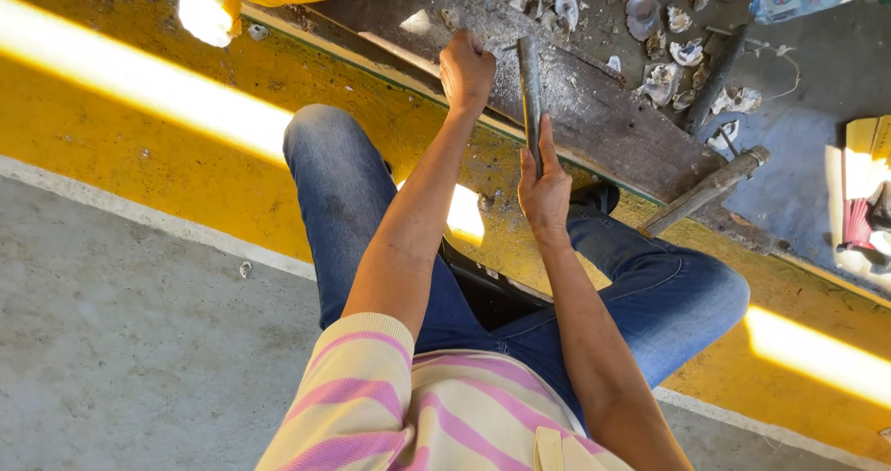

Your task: Shucking shellfish meat from shells using a metal tool and a pipe for leverage.

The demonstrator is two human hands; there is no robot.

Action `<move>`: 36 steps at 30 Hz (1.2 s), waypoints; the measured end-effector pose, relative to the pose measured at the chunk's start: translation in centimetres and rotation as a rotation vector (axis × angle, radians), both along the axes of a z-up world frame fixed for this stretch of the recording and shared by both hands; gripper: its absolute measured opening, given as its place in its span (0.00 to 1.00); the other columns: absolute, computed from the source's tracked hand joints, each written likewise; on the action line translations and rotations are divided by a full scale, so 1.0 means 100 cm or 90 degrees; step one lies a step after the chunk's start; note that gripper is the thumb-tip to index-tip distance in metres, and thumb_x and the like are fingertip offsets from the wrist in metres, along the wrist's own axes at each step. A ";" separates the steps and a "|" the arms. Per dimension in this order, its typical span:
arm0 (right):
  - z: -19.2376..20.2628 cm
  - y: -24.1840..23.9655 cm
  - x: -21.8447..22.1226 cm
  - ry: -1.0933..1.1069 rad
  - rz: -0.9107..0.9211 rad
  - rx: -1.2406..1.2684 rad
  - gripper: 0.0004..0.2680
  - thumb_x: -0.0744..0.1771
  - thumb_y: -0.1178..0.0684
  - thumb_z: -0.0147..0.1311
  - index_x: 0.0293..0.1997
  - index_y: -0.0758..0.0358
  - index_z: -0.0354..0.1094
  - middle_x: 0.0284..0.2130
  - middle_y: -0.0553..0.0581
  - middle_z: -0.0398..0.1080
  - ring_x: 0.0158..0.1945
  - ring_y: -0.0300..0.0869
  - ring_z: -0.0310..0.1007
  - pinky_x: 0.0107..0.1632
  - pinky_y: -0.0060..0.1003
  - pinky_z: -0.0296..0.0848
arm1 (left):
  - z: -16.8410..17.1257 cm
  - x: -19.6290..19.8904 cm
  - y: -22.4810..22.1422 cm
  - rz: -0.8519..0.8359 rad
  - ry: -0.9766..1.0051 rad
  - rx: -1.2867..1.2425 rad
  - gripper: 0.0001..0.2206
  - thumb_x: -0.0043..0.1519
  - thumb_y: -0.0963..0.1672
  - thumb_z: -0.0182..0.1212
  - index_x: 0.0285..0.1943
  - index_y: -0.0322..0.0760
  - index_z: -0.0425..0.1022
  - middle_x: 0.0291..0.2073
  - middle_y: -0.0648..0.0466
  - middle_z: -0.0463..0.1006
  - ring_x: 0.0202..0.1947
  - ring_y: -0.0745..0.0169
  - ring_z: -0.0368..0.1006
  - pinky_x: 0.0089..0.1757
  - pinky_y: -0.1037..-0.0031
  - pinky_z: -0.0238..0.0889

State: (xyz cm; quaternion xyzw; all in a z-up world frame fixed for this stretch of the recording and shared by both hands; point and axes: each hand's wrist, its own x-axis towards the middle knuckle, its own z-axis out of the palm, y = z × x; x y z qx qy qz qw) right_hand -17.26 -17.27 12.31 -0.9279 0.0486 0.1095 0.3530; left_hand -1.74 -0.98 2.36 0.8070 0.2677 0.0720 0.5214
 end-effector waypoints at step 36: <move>0.003 0.010 -0.002 0.025 -0.128 0.277 0.24 0.71 0.51 0.52 0.78 0.49 0.47 0.21 0.53 0.71 0.17 0.34 0.64 0.19 0.35 0.66 | 0.010 -0.006 -0.002 -0.170 -0.063 0.180 0.05 0.59 0.37 0.62 0.35 0.33 0.69 0.29 0.47 0.78 0.29 0.53 0.78 0.32 0.62 0.73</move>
